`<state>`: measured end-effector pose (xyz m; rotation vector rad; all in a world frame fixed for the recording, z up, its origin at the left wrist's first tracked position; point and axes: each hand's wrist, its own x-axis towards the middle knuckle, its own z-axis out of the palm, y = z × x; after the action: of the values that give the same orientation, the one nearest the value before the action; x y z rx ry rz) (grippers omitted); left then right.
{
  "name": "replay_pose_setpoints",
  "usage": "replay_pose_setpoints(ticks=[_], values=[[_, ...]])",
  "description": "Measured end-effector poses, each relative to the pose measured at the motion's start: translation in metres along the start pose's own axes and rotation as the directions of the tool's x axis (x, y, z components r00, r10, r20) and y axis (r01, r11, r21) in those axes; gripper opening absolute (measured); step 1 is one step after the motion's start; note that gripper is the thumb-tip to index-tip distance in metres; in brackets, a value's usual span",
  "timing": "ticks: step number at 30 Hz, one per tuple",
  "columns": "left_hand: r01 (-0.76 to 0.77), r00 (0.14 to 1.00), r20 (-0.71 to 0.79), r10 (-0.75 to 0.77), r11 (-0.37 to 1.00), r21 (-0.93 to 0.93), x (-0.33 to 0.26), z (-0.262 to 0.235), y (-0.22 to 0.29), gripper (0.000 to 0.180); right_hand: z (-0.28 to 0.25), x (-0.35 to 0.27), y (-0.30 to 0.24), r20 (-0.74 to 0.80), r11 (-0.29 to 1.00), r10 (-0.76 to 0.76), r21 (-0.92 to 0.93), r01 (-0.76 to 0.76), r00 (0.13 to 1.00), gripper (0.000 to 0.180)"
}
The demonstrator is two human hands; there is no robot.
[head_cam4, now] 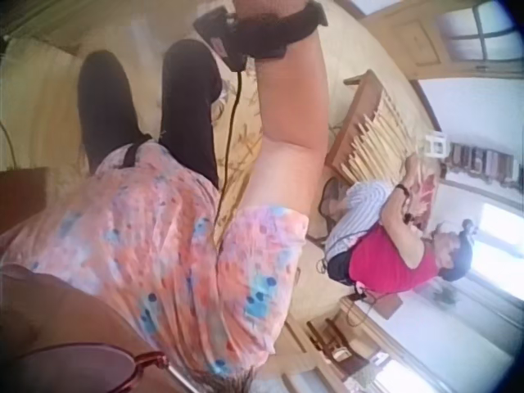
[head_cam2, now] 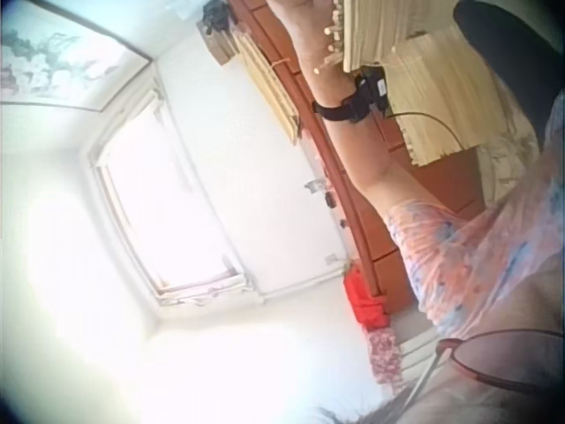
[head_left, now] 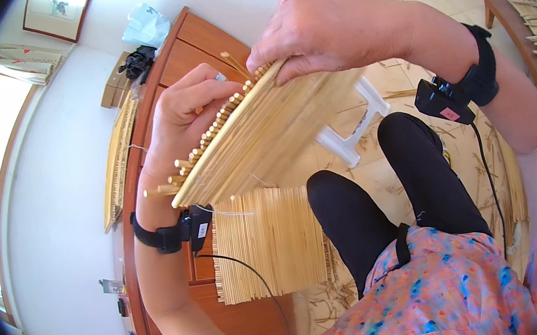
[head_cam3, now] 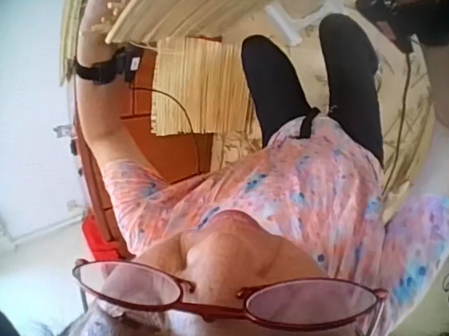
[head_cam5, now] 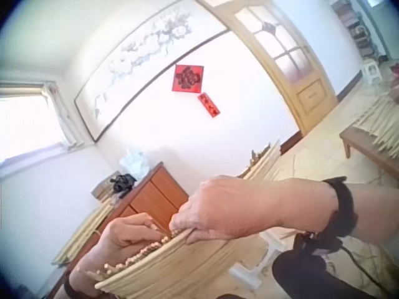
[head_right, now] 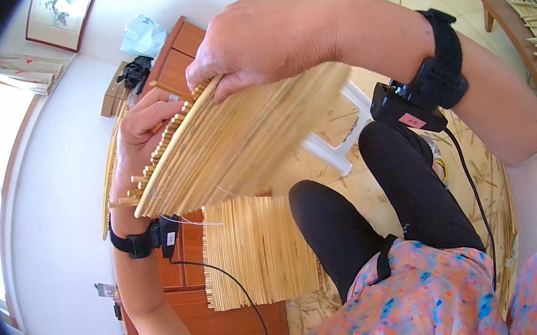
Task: The person weaves thin bamboo strips together using a white string, repeatedly threading the string through the strips and tightening it to secure the bundle. The person adjusts the alignment of the strips and pulls the string to maintain tension.
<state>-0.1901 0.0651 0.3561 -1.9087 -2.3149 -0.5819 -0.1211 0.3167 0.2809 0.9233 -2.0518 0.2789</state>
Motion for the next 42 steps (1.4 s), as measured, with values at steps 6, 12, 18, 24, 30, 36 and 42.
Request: replay_pose_setpoints(ticks=[6,12,18,24,30,36,42], values=[[0.124,0.992,0.005,-0.124,0.979,-0.161,0.007,0.008,0.000,0.013,-0.013,0.002,0.012,0.082,0.958,0.017,0.283,-0.039,0.996,0.024],[0.163,0.985,-0.019,-0.172,0.959,-0.233,0.012,0.017,0.008,0.014,-0.029,0.000,0.012,0.146,0.894,0.042,0.437,-0.102,0.988,0.023],[0.083,0.996,0.006,-0.085,0.964,-0.253,0.018,0.012,0.009,0.012,-0.037,-0.002,0.010,0.099,0.875,-0.031,0.484,-0.021,0.995,0.027],[0.053,0.999,0.003,-0.053,0.980,-0.194,0.019,0.010,0.022,0.012,-0.041,-0.003,0.005,0.090,0.858,-0.020,0.513,-0.029,0.996,0.029],[0.230,0.972,0.019,-0.233,0.938,-0.259,0.008,-0.002,0.039,0.008,-0.047,-0.003,-0.005,0.129,0.868,0.025,0.488,-0.086,0.991,0.028],[0.131,0.991,0.031,-0.128,0.977,-0.166,0.006,0.000,0.041,0.006,-0.049,-0.004,-0.013,0.083,0.861,-0.043,0.509,-0.005,0.996,0.027],[-0.075,0.987,0.134,0.093,0.988,-0.139,0.000,0.000,0.041,0.013,-0.045,-0.003,-0.035,0.124,0.907,-0.060,0.422,0.002,0.990,0.024]])
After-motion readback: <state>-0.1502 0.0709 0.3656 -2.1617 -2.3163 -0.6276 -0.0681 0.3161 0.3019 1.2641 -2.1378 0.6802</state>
